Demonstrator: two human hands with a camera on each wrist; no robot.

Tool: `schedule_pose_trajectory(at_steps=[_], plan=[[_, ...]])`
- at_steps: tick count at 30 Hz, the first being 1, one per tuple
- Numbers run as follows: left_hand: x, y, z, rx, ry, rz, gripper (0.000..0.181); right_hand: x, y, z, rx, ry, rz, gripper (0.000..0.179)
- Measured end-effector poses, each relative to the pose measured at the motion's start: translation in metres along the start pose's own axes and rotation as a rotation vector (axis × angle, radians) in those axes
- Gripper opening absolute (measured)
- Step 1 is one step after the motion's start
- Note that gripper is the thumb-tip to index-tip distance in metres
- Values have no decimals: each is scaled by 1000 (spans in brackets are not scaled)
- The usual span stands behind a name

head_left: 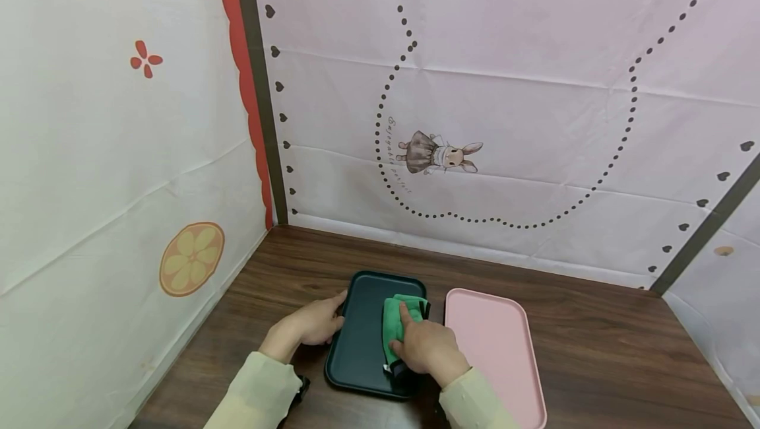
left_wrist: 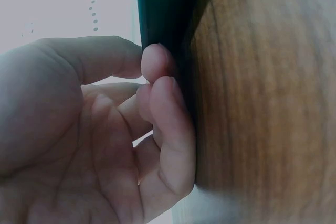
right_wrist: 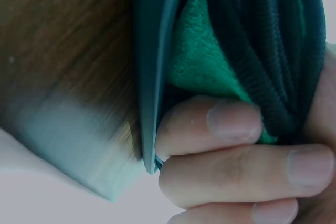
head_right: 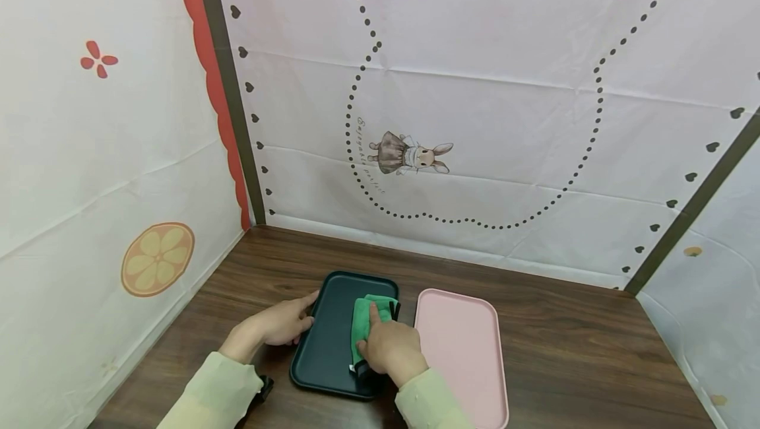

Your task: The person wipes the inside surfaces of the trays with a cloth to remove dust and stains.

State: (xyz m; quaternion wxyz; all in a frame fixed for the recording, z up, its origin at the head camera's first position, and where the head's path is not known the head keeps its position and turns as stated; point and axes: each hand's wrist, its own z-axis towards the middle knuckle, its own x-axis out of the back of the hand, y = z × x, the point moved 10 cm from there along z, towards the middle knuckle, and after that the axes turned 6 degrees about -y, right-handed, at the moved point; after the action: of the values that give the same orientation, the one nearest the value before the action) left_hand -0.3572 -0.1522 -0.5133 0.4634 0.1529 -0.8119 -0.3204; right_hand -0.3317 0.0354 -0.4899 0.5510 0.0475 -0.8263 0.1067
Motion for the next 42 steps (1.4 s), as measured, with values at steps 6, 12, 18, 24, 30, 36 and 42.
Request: schedule_pose_trajectory(at_steps=[6, 12, 18, 24, 30, 36, 42], plan=[[0, 1, 1, -7, 2, 10, 64, 3, 2, 3, -10, -22, -3, 79], [-1, 2, 2, -6, 0, 11, 64, 6, 5, 6, -17, -32, -1, 79], [0, 2, 2, -4, 5, 9, 65, 6, 5, 9, -16, -43, 10, 79], [0, 1, 2, -7, 6, 3, 65, 6, 6, 13, -25, -61, 14, 79], [1, 1, 1, -1, 1, -8, 66, 8, 5, 16, -20, -64, 21, 80], [2, 2, 0, -6, 1, -6, 65, 10, 4, 20, -14, -64, 21, 80], [1, 1, 1, -7, -1, -12, 65, 12, 7, 25, -22, -76, 33, 80]])
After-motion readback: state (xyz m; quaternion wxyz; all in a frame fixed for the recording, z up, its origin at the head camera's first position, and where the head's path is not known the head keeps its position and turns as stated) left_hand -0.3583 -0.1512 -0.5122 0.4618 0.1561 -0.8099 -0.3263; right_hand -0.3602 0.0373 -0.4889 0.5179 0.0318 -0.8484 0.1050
